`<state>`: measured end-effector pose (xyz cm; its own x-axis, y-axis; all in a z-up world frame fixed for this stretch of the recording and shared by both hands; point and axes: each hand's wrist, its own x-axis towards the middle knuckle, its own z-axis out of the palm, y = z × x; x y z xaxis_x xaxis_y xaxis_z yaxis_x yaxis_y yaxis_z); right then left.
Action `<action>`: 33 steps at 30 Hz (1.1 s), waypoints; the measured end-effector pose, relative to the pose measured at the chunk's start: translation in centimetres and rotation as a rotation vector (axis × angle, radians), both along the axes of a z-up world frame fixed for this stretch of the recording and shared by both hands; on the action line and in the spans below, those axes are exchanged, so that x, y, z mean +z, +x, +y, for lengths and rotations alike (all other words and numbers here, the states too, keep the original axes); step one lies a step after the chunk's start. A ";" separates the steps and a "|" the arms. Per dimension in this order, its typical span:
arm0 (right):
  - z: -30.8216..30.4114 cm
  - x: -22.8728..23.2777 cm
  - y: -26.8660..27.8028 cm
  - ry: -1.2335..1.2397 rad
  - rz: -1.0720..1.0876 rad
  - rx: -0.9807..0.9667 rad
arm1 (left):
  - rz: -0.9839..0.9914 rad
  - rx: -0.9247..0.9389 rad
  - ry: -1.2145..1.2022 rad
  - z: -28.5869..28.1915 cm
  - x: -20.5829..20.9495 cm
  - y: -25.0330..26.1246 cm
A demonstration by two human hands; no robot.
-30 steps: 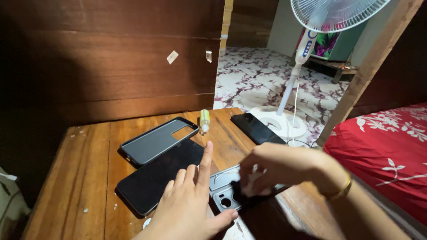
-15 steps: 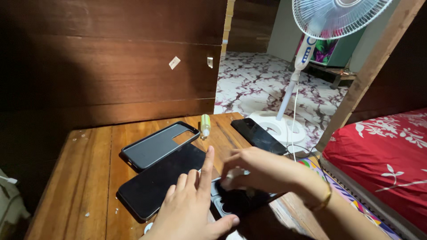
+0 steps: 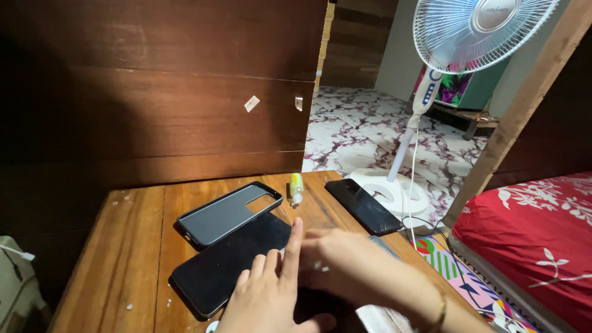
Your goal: The person wipes the back and front surfaces of a smartphone and a phone case with a small white cloth. They repeatedly rub the surfaces, flip the phone, and continue wiping different areas.
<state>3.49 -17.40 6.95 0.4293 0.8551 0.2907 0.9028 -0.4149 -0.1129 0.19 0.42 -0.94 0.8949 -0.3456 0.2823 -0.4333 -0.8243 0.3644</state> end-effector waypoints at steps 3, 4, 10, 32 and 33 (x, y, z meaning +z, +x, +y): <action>-2.4 2.3 1.3 -0.275 0.120 -0.326 | 0.051 0.012 0.059 0.1 -0.3 0.0; -2.9 2.7 1.5 -0.295 0.226 -0.524 | 0.040 0.015 0.054 0.0 -0.3 0.1; -1.2 0.3 0.5 -0.127 0.036 -0.206 | -0.043 0.067 0.052 -0.3 -0.3 0.3; -2.1 1.1 -0.6 -0.219 0.187 -0.252 | -0.154 0.265 0.397 2.5 0.2 2.4; -2.2 1.1 -0.4 -0.205 0.186 -0.237 | -0.163 0.269 0.422 2.3 0.2 2.6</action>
